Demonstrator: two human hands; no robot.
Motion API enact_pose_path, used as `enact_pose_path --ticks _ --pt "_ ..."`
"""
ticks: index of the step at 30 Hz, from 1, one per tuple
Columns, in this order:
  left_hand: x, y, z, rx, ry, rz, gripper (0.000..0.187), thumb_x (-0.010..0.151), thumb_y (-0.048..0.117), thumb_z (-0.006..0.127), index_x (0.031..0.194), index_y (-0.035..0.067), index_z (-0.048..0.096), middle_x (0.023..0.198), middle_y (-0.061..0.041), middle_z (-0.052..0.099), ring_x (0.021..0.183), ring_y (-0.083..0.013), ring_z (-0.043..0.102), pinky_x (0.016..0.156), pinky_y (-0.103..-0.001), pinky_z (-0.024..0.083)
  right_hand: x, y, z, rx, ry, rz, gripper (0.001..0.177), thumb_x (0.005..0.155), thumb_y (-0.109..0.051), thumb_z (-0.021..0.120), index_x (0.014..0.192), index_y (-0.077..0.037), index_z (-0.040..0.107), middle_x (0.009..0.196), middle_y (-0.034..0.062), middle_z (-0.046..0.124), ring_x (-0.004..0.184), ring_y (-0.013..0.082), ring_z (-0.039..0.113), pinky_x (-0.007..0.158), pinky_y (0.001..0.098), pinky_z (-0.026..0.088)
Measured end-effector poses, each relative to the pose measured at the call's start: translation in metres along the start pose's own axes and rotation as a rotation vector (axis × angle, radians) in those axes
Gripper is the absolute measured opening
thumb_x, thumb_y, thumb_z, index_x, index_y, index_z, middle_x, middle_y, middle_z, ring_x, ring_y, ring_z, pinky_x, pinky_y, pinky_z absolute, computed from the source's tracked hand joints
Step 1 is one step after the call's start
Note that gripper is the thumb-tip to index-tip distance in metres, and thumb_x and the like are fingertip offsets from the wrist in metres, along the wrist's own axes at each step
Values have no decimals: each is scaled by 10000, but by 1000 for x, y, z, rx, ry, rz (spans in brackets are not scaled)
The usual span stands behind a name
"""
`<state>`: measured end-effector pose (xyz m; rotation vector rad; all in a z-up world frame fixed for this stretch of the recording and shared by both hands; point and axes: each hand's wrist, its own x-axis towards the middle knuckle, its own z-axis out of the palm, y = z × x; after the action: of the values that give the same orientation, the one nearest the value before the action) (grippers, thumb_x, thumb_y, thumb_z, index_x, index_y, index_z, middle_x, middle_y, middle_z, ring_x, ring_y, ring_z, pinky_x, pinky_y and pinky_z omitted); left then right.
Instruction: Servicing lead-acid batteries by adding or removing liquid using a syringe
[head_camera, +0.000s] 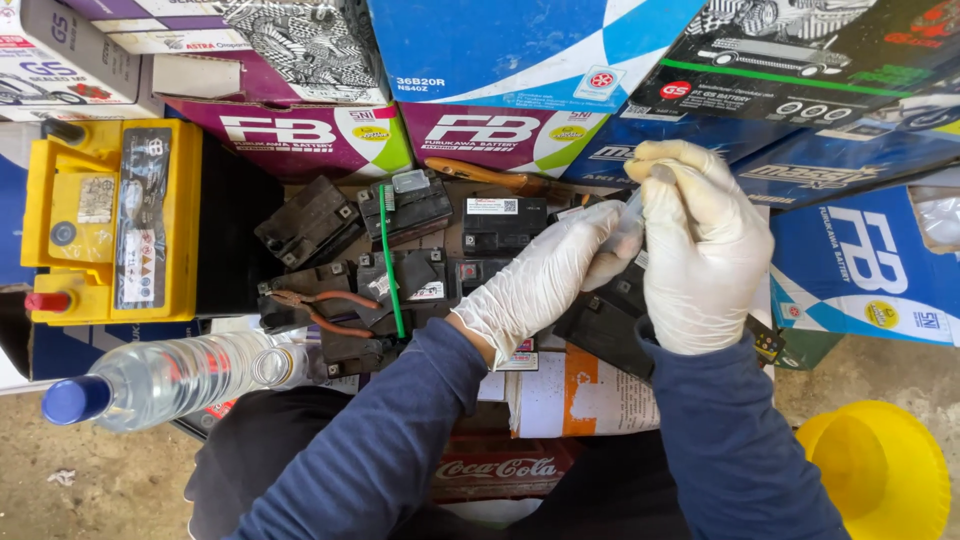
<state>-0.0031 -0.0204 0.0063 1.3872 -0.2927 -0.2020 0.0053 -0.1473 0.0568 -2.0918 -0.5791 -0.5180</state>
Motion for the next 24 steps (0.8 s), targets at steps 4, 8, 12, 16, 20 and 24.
enact_pose_path --ticks 4,8,12,16,20,24 --pt "1 11 2 -315 2 -179 196 1017 233 362 834 177 407 879 4 392 831 -69 370 796 -225 405 2 2 0 12 55 -26 156 1064 83 569 1087 145 710 1147 256 697 1087 335 679 973 410 566" --pt "-5 54 -5 -61 -56 -235 288 940 346 314 703 189 358 604 32 299 597 -126 302 624 -314 295 5 4 1 25 32 19 147 1052 63 592 1099 115 721 1157 227 711 1128 313 673 1025 404 541" --pt "-4 38 -14 -161 -114 -253 384 972 477 279 865 189 510 629 26 367 646 -118 386 685 -297 346 8 5 3 82 -18 51 162 1068 54 557 1112 88 709 1178 227 699 1149 309 667 1042 398 533" --pt "-2 23 -19 -207 -136 -84 306 1013 368 316 1091 171 537 715 14 483 668 -93 433 598 -260 366 7 8 1 63 -35 28 148 1071 53 566 1113 75 706 1194 219 703 1147 306 679 1039 392 540" --pt "-3 38 -20 -102 -172 58 290 1009 299 282 805 173 444 722 1 472 635 -116 443 622 -273 404 8 8 -3 77 -62 59 169 1067 64 549 1134 75 703 1208 218 696 1154 307 673 858 348 570" --pt "-2 39 -19 -122 -169 51 266 1015 297 299 848 172 464 736 6 480 651 -112 443 628 -271 406 8 8 -7 102 -65 88 162 1076 54 552 1143 61 699 1222 219 690 1137 279 672 707 286 569"
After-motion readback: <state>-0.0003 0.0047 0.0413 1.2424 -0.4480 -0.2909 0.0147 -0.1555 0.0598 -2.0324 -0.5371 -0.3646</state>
